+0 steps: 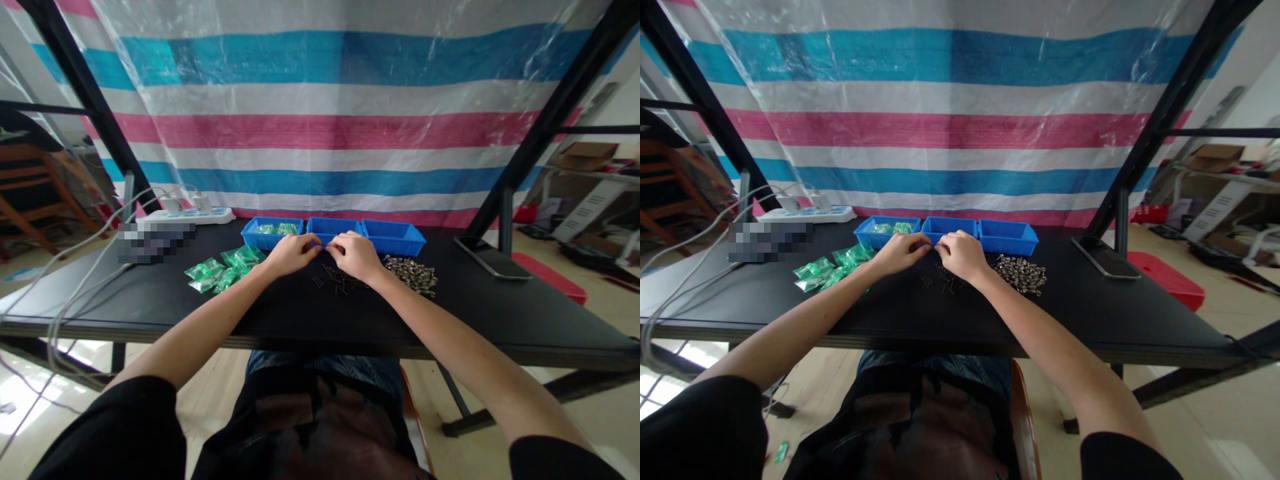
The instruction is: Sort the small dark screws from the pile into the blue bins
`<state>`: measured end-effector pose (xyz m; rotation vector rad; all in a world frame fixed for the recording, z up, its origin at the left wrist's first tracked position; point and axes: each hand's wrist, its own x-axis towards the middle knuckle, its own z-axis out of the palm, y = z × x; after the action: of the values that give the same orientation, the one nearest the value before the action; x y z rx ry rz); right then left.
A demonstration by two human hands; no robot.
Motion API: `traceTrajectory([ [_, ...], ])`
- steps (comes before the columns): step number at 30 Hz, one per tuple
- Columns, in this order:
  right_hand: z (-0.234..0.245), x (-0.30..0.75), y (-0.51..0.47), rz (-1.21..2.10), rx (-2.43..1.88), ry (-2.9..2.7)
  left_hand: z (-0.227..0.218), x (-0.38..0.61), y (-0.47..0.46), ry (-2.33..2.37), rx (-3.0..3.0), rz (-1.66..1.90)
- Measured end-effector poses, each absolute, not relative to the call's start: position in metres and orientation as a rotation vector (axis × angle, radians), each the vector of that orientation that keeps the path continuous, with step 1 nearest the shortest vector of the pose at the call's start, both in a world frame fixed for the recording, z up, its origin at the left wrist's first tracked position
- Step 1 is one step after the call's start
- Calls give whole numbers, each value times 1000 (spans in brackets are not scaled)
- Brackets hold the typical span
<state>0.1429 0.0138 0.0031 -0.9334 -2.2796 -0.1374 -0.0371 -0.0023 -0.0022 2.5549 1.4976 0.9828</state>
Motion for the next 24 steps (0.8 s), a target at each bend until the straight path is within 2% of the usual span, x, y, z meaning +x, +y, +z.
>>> traceTrajectory([
  [24, 4, 141, 9, -151, -1042, -2303, -2, -35, -4, 1509, 2562, 921],
])
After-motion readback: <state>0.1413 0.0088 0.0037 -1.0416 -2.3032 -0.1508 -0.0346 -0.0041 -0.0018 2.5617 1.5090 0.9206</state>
